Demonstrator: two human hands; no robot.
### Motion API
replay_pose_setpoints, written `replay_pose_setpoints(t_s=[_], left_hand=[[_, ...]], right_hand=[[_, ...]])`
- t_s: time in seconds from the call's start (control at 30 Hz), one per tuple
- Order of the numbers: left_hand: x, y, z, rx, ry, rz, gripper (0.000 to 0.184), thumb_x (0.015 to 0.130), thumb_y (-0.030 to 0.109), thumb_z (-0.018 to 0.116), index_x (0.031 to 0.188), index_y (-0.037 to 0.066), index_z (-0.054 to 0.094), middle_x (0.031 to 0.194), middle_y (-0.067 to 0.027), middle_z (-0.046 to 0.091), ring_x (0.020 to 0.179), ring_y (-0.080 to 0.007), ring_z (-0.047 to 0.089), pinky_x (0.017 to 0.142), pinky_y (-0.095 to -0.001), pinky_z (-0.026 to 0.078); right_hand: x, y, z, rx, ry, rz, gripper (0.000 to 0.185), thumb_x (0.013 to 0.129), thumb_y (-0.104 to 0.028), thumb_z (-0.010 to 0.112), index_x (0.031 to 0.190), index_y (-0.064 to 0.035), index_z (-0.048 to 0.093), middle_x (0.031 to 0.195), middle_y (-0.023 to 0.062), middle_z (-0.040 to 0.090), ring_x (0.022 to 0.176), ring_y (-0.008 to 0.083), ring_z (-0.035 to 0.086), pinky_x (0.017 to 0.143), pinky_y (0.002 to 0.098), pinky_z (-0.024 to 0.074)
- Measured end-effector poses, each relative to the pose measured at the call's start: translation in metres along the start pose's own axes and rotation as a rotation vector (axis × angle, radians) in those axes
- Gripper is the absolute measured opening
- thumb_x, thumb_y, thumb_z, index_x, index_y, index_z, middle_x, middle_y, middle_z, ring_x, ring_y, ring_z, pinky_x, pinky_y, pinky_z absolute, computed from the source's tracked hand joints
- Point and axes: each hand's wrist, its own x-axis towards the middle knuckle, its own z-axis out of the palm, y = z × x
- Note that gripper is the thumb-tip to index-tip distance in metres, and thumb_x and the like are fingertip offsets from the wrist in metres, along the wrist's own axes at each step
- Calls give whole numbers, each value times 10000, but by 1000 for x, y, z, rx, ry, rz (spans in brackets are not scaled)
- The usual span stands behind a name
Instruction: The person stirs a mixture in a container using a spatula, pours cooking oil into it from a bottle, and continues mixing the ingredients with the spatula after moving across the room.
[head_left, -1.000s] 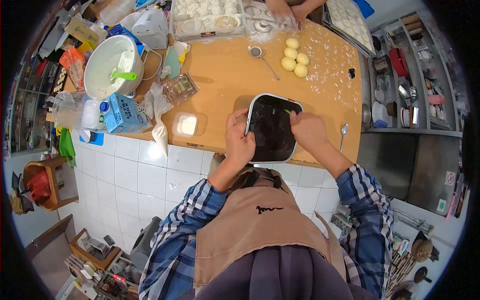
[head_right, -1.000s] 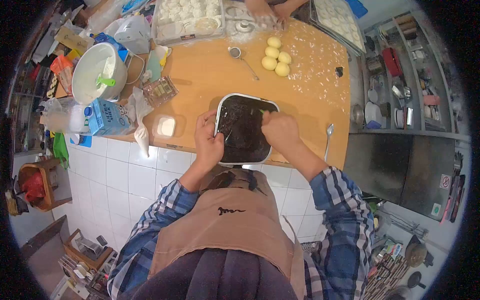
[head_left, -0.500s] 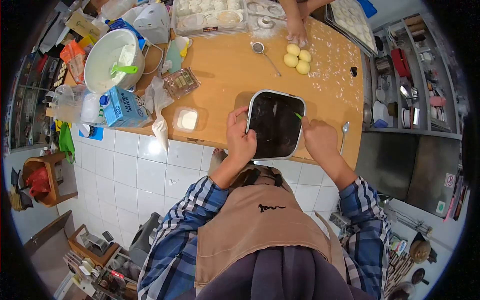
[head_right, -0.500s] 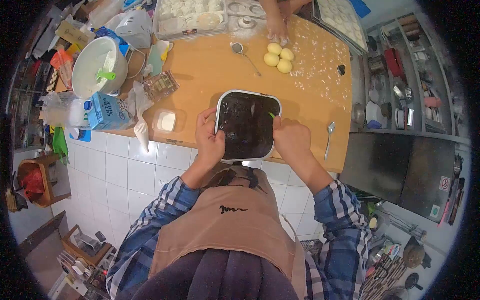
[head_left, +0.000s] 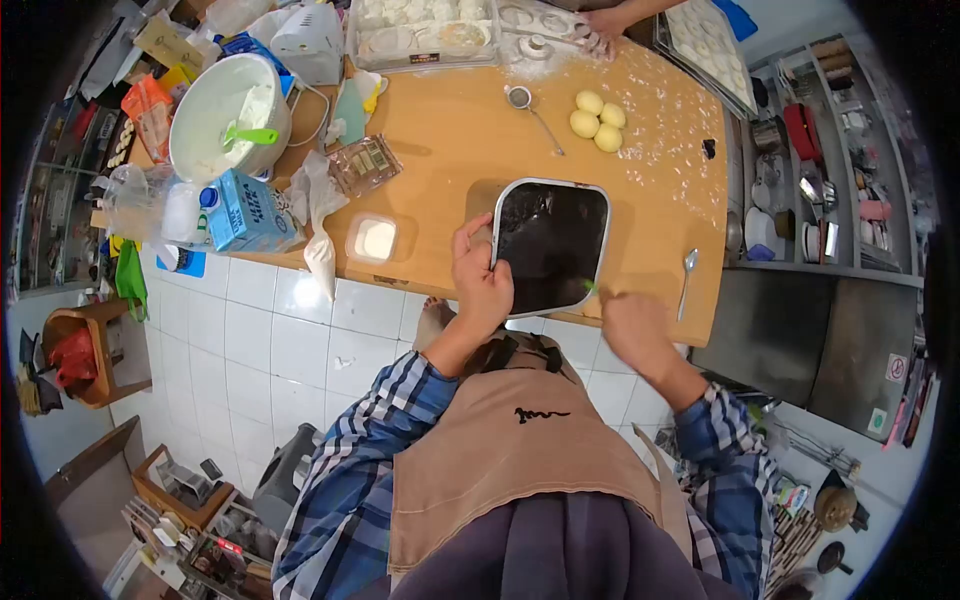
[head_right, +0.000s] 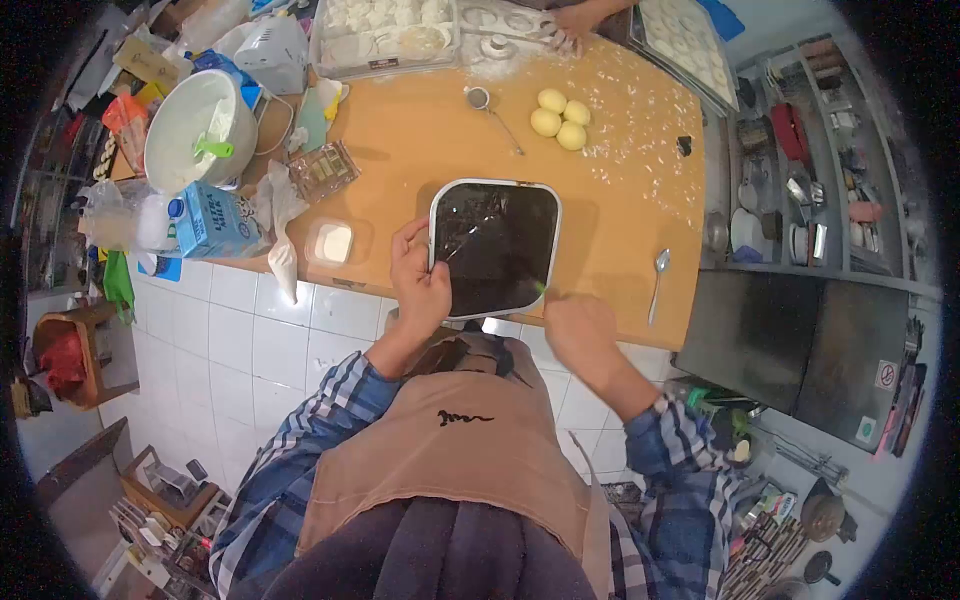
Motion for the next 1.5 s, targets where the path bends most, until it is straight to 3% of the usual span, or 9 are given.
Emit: replay_pose_setpoints(t_s=[0.37,0.5,0.6,0.83,1.03,1.13,1.23,1.37,1.5], left_hand=[[0,1,3,-17,85,1,150,599,-99,453,552,-19,335,1087,-261,499,1003,-355,488,837,-371,403],[1,0,2,20,84,31,139,606,-99,451,563,-24,342,1113,-251,487,991,-338,484,834,-355,399],[0,5,1,-53,65,-87,132,606,-97,453,567,-28,347,1123,-248,481,986,-335,481,827,-351,397],[-2,-4,3,-26,72,-35,28,622,-69,454,622,-43,442,1125,-226,481,1053,-331,442,894,-375,359],[-2,-8,3,-32,72,-43,152,631,-64,452,726,-46,569,1132,-214,484,1084,-327,427,909,-381,351],[-1,-11,2,-41,86,-53,197,633,-64,451,767,-44,593,1130,-212,485,1087,-324,428,913,-382,350],[-4,-10,-1,-21,79,-53,207,633,-62,452,777,-41,599,1129,-211,486,1089,-321,430,914,-380,350],[-2,-11,-1,-16,69,-62,233,634,-60,454,804,-37,612,1126,-208,487,1093,-319,428,919,-380,347],[-4,-14,-1,-25,94,-75,249,635,-57,458,825,-33,616,1118,-205,490,1089,-316,429,925,-383,344]], right_hand=[[-5,-25,0,172,-95,207,167,776,-93,477,844,16,585,622,184,599,580,347,609,511,436,469],[2,-20,-10,295,54,210,153,781,-112,483,797,8,577,604,200,583,567,373,596,536,461,470],[0,-7,-9,227,-7,267,148,787,-118,484,785,1,572,604,207,580,575,371,597,545,473,467],[-4,-23,-6,487,78,154,135,787,-111,494,798,-4,575,612,206,581,563,371,585,525,477,454],[17,-8,19,154,112,235,135,792,-95,485,756,-3,577,617,197,586,560,344,592,514,475,446],[13,-34,34,243,16,242,143,783,-116,499,742,-2,573,619,194,589,566,343,596,514,480,447],[20,-33,20,484,98,172,134,764,-121,521,745,1,575,630,198,595,582,363,602,517,485,455],[37,-19,15,302,83,367,102,735,-96,536,717,-7,583,643,209,599,637,381,613,572,478,474],[30,-38,36,315,-17,332,130,740,-94,528,764,-1,616,660,224,603,668,374,618,609,478,476]])
